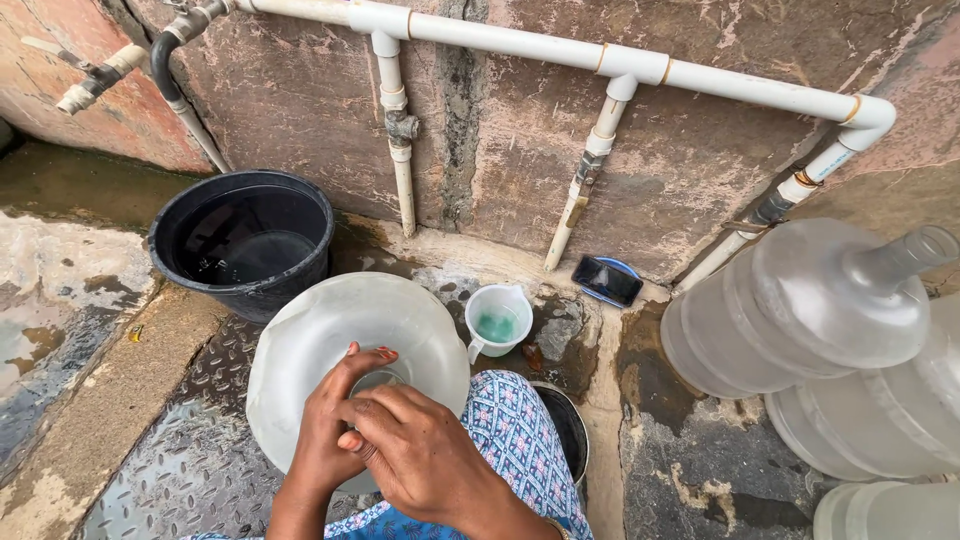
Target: The recorder is cleaning the exterior and interior of a large plastic water jug using a cloth and small tool.
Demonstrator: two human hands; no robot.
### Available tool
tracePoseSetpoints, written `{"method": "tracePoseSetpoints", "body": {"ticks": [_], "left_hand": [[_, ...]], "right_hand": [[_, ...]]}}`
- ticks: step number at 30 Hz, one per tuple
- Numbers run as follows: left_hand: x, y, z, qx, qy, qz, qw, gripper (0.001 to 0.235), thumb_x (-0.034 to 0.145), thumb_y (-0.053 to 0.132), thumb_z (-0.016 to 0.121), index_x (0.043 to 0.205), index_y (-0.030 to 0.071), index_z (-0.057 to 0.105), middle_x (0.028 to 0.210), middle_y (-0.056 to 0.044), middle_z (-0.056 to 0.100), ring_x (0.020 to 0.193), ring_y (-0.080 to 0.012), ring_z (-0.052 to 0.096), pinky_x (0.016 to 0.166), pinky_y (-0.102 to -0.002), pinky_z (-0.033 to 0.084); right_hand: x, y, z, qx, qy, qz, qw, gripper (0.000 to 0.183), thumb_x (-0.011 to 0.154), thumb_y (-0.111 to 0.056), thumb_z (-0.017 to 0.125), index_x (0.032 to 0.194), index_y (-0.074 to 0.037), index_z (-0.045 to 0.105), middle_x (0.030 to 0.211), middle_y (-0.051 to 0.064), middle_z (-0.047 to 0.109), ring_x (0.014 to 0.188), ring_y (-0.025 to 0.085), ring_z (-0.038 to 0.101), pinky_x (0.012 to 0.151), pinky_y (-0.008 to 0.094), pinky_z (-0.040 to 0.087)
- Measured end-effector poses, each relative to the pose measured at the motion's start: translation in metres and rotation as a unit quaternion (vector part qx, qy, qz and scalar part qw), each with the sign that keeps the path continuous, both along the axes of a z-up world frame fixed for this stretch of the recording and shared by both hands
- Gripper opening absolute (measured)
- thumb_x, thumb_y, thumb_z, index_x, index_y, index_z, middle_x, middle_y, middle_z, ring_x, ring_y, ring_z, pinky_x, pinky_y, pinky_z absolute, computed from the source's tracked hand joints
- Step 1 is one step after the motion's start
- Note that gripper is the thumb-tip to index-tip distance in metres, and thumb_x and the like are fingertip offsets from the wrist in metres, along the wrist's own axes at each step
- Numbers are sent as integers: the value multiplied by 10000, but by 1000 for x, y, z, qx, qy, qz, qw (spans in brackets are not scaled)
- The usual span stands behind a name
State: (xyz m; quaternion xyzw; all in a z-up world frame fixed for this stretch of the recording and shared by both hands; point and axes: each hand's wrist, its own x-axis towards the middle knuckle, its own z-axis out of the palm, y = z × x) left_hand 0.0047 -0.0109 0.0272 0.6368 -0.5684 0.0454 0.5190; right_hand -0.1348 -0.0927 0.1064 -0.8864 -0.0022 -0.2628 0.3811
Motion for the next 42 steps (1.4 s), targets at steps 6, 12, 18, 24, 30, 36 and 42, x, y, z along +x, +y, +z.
{"method": "tracePoseSetpoints", "body": {"ticks": [6,12,18,24,30,36,42], "left_hand": [[-14,-4,3,-30,55,58,996,263,858,306,750,955,64,713,1141,-62,755,1168,-266,733,1180,-467,498],[-15,-8,7,-88,67,36,993,443,810,395,768,1055,31,710,1044,-114,741,1048,-267,737,1064,-442,539],[-8,-12,11,-135,61,27,989,658,713,601,825,1003,28,682,977,-113,715,948,-259,725,849,-363,563],[-7,-9,3,-150,63,34,986,626,792,626,796,951,31,683,936,-111,722,894,-252,744,811,-351,578],[-6,-3,-5,-158,69,38,984,597,764,586,800,985,42,692,959,-109,723,920,-243,739,832,-344,569],[-10,2,-2,-149,71,86,983,380,746,323,836,940,30,694,939,-116,737,874,-247,736,804,-365,570],[-9,5,4,-141,83,88,983,399,728,233,869,1006,4,699,994,-135,732,941,-257,730,839,-361,572]], "right_hand": [[6,2,-1,63,-11,-26,998,233,1041,-178,584,1178,-5,658,1085,185,659,954,339,693,800,443,564],[-36,-3,20,54,-86,-55,993,189,1034,-209,608,1011,-43,694,980,96,709,937,278,748,843,388,613],[-23,-7,35,54,-88,-56,993,329,1083,-332,568,979,-50,702,951,76,708,898,232,718,800,373,575],[-29,4,46,13,-79,-47,996,275,1048,-271,570,904,-64,678,919,45,719,851,233,670,804,383,489],[-23,7,53,-62,-97,-59,992,122,974,-196,664,929,-86,695,870,15,695,823,213,645,796,354,475],[-28,9,13,-80,-48,-53,994,124,973,-199,706,916,-90,719,859,22,681,761,206,595,729,334,475],[-22,8,37,-64,-67,-22,995,100,965,-169,705,910,-90,682,890,32,683,818,190,666,745,350,528]]}}
